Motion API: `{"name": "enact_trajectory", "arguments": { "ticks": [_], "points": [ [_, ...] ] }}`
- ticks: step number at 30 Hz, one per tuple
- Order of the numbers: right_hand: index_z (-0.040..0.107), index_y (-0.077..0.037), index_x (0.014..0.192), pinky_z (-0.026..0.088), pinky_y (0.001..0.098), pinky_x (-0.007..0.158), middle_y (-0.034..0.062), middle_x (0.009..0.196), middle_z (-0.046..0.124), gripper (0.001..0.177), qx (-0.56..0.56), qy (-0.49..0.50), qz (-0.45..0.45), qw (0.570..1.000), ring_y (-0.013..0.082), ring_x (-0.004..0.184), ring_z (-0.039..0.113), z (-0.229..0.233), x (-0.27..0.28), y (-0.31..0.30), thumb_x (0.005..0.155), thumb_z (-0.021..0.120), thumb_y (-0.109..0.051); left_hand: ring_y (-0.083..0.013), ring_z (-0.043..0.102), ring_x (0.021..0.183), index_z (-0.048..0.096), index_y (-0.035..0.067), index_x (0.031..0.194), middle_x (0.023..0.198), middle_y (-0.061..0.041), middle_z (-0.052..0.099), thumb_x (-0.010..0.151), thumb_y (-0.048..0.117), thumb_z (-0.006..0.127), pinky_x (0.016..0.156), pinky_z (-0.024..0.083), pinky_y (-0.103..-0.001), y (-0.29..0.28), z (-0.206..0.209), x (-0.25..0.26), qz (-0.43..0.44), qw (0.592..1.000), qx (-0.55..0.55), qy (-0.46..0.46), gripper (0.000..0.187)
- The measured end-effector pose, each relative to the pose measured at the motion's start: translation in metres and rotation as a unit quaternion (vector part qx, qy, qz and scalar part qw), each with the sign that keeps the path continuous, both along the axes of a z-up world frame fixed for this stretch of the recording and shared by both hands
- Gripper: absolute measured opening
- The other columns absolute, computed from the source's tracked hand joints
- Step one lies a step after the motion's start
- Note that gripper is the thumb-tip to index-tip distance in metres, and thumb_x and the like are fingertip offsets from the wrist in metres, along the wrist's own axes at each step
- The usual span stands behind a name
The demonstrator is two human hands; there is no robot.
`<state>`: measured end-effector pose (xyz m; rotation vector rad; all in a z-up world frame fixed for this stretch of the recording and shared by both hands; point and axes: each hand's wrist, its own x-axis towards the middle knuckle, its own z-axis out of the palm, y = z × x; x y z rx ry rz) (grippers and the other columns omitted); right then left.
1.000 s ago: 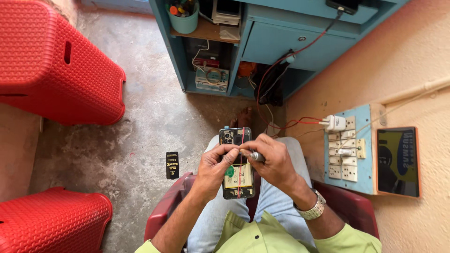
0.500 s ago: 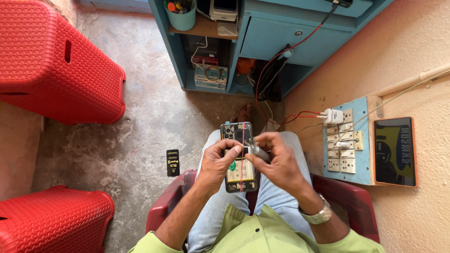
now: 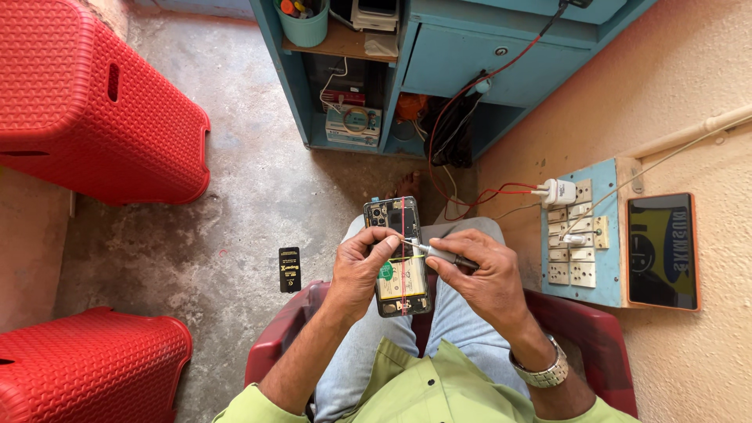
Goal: The person uses a screwdriver to work on the internal components of a mobile phone, securing parts with a screwdriver and applying rubber bands to the device.
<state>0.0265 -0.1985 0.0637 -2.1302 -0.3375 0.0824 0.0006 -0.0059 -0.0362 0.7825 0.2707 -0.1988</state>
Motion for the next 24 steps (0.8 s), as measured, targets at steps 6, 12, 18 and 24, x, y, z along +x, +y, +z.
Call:
{"name": "enact_trajectory", "arguments": {
  "ticks": [6,12,18,24],
  "points": [
    [0.079,-0.005,0.107,0.052,0.0194,0.058,0.0052,0.097,0.071,0.028,0.004,-0.042,0.009,0.999,0.007,0.078,0.065,-0.002,-0.002,0.002,0.08,0.084,-0.009,-0.0067,0.065,0.084,0.073,-0.001,0.102,0.098,-0.001,0.068,0.097,0.008,0.071,0.076,0.057,-0.025,-0.001,0.002,0.0,0.01,0.998,0.054,-0.011,0.011],
    [0.078,-0.004,0.106,0.056,0.0221,0.067,0.0057,0.094,0.075,0.026,0.012,-0.031,0.018,0.999,0.009,0.081,0.07,-0.003,-0.001,-0.001,0.082,0.085,-0.012,-0.0063,0.064,0.085,0.073,0.0,0.101,0.099,0.0,0.066,0.097,0.01,0.071,0.076,0.057,-0.024,0.001,0.009,0.0,0.002,0.992,0.122,-0.028,0.012],
    [0.078,-0.002,0.102,0.055,0.0242,0.069,0.0072,0.093,0.076,0.024,0.018,-0.039,-0.009,0.999,0.0112,0.081,0.069,-0.002,-0.001,-0.002,0.081,0.085,-0.01,-0.0078,0.065,0.091,0.075,0.001,0.105,0.103,-0.001,0.066,0.096,0.01,0.07,0.079,0.057,-0.025,0.003,0.023,0.001,-0.001,0.987,0.157,-0.044,0.013],
    [0.078,-0.001,0.103,0.055,0.0252,0.071,0.008,0.093,0.075,0.02,-0.011,-0.084,-0.046,0.995,0.0137,0.083,0.07,0.014,0.005,-0.001,0.084,0.083,-0.008,-0.0149,0.065,0.104,0.074,0.001,0.107,0.113,-0.006,0.064,0.096,0.001,0.065,0.09,0.054,-0.029,0.004,0.035,0.0,0.011,0.937,0.32,-0.141,0.014]
  ]
}}
